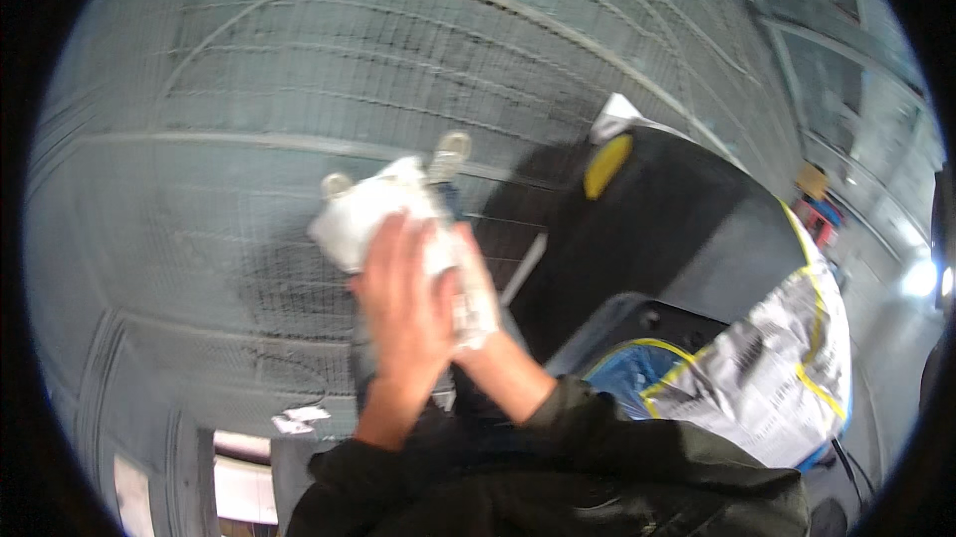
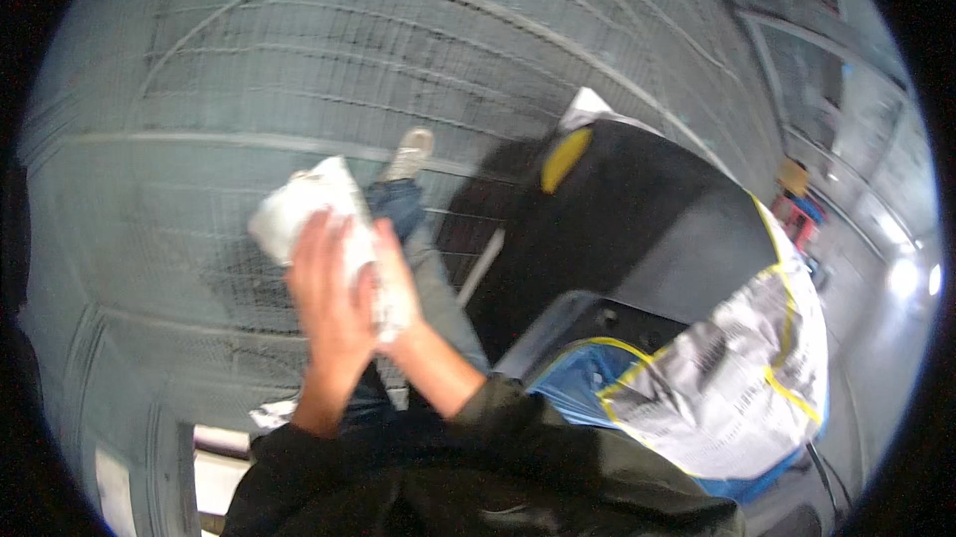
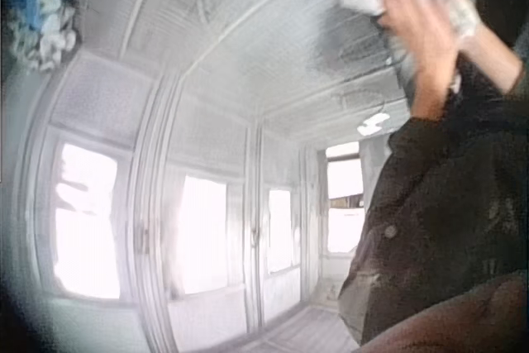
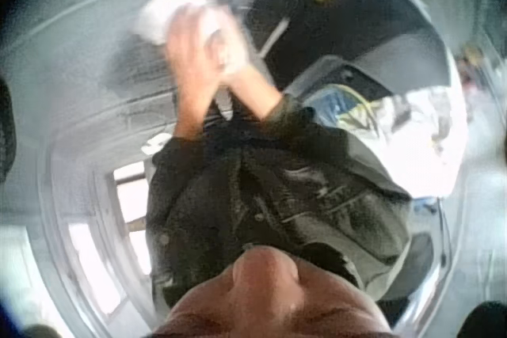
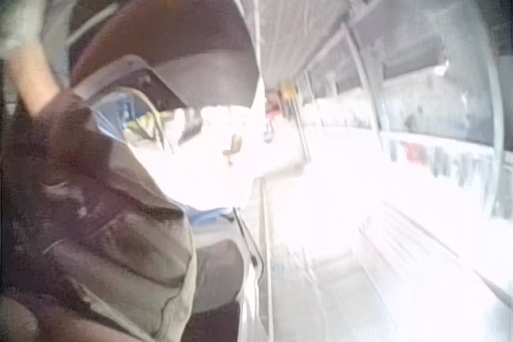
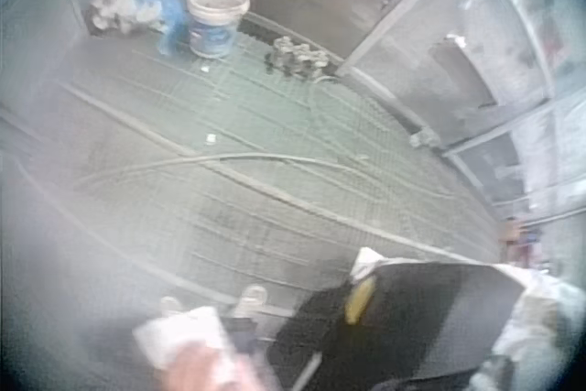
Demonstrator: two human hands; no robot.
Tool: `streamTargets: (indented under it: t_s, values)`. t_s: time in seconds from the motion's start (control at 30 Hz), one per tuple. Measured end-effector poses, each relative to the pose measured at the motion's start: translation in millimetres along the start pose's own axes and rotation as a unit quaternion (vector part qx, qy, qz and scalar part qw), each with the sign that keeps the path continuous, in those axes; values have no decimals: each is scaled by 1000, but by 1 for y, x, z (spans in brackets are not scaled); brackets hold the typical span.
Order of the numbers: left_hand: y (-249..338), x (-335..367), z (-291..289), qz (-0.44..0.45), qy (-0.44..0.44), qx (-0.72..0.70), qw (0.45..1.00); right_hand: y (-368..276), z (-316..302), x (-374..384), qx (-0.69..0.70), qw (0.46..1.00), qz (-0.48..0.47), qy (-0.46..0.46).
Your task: The person wipes the surface of a black car bumper with a white cloth. The bumper is partially covered with newspaper and blue plastic sheeting. The person moves around the bumper, wiping different sections, then walks out of the spray booth into the garage area.
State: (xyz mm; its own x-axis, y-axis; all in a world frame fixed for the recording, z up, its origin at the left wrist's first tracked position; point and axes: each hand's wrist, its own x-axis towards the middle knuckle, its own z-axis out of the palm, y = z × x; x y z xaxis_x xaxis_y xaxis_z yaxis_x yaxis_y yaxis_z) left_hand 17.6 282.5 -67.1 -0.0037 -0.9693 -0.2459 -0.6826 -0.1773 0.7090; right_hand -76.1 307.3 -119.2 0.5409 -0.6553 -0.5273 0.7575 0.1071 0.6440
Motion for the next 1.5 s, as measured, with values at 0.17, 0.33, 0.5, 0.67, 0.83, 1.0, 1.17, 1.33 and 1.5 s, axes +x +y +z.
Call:
streamTargets:
  t_s: [0.17,0.33,0.5,0.67,0.83,1.0,1.17,1.33,1.5]
  values:
    - [-12,-7,17,-123,-75,-79,986,27,21,12,-357,908,-85,204]
    - [34,-4,24,-37,-127,-121,984,-31,39,-6,-451,851,-146,225]
    - [41,-35,18,-24,-159,-281,946,-120,196,-67,-668,648,-155,331]
    - [-5,-80,21,-173,-197,-220,940,-184,301,-142,-942,-269,167,114]
    - [-23,-109,18,-225,-233,-218,921,-218,242,-147,-828,-453,311,111]
    - [-24,-104,-1,-255,-228,-204,917,-230,111,-124,-786,-451,412,99]
    - [-27,-90,-13,-249,-169,-212,930,-234,39,-182,-876,-310,360,-86]
    - [-25,-96,9,-240,-158,-215,933,-206,159,-164,-884,-328,331,-39]
    - [-14,-91,32,-238,-164,-225,930,-218,280,-190,-941,-327,71,55]
